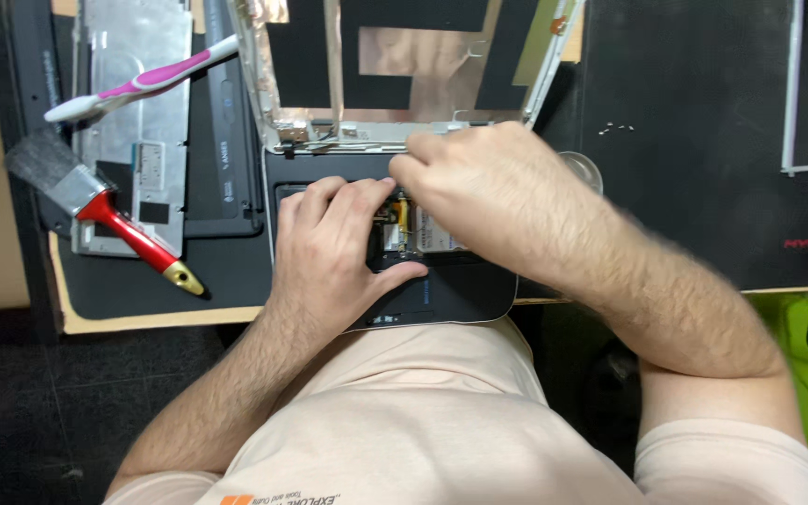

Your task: The person installs a hard drive into a disassembled laptop and secures it with screws using a screwdriver. The hands position the drive, then tighten multiple screws around its perimeter.

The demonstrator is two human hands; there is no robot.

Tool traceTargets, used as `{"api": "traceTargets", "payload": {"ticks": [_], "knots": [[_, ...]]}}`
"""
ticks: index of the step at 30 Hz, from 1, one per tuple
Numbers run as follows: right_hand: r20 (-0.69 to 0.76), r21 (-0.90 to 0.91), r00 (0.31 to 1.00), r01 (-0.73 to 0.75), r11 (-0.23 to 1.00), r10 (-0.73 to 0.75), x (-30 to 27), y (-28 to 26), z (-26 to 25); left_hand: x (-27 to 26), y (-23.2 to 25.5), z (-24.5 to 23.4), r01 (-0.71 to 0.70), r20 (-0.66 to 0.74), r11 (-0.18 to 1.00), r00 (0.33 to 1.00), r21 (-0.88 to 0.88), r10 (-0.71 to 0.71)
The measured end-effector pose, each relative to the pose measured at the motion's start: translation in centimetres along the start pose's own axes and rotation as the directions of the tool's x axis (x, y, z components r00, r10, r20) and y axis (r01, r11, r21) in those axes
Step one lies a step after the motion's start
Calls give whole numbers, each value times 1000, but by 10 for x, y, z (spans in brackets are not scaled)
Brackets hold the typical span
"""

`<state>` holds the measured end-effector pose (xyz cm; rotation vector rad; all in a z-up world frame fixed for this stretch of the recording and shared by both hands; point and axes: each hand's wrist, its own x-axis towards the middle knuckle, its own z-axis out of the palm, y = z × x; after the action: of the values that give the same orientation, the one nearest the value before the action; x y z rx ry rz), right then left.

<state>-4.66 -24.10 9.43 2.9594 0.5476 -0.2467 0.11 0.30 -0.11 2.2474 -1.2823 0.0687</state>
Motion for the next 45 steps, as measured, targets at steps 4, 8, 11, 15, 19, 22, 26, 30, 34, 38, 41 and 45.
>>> {"api": "traceTargets", "payload": {"ticks": [4,8,11,15,19,22,26,30,34,38,41,45], "knots": [[86,75,996,-21,997,14,7,1,15,0,-2,4,6,9,1000,1000,4,-6],[152,71,987,-73,995,61,13,2,18,-1,-3,6,7,-6,1000,1000,1,-7],[98,74,993,-73,995,65,10,-2,16,-1,-2,3,-2,-14,1000,1000,11,3],[-35,46,999,16,999,-14,8,-1,18,1,-1,2,-2,-12,1000,1000,8,2],[21,54,999,32,998,-33,9,-2,21,-1,-3,2,-3,-18,1000,1000,8,4],[20,4,999,27,1000,-27,10,-2,23,0,-3,1,-9,-14,1000,1000,-1,9],[37,30,999,-23,999,22,9,-1,12,0,-2,1,1,-7,1000,1000,-3,-1],[9,58,1000,28,998,-29,7,-4,16,-1,-5,3,-7,-12,1000,1000,-19,7],[162,-9,987,-11,1000,12,16,-3,14,0,-3,2,-7,-16,1000,1000,-18,7],[145,42,984,-114,993,107,13,-5,4,0,-2,1,-5,-19,1000,1000,-7,5],[44,57,999,-34,998,32,5,-4,4,-1,-3,2,-2,-17,1000,1000,-4,2],[-20,-36,997,77,996,-78,1,-2,13,0,-3,3,3,-17,1000,1000,-22,-3]]}}
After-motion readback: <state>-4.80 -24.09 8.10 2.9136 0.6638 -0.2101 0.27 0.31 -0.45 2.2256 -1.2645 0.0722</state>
